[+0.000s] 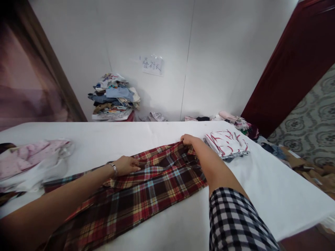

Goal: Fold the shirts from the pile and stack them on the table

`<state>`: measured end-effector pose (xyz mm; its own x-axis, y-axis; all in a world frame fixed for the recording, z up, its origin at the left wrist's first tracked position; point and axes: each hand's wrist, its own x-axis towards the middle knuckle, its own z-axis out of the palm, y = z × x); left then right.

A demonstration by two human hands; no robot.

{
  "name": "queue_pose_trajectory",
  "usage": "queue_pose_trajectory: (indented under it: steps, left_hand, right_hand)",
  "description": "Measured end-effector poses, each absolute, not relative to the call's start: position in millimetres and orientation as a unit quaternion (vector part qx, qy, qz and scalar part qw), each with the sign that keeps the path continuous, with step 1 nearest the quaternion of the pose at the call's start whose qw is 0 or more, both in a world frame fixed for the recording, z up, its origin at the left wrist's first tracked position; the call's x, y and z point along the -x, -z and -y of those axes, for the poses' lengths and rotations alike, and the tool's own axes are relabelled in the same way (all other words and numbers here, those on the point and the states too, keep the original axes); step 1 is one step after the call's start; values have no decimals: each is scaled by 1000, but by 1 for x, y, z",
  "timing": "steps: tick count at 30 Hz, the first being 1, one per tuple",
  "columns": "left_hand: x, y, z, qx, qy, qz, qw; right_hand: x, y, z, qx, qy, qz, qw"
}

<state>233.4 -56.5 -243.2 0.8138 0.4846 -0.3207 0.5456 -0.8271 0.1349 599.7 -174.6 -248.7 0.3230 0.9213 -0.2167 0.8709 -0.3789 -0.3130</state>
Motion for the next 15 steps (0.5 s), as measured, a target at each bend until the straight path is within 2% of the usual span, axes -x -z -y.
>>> queue_pose_trajectory:
  steps: [9, 13, 15]
  left_hand:
    - [-226, 238, 48, -938, 137, -310, 66]
    - [-215, 213, 59, -935, 158, -313, 55]
    - [-202, 193, 68, -938, 149, -299, 93]
  right_hand:
    - [-594, 251, 184, 818, -188, 538, 78]
    - [-594, 252, 186, 827, -183, 523, 98]
    - [-595, 251, 190, 831, -186, 510, 118]
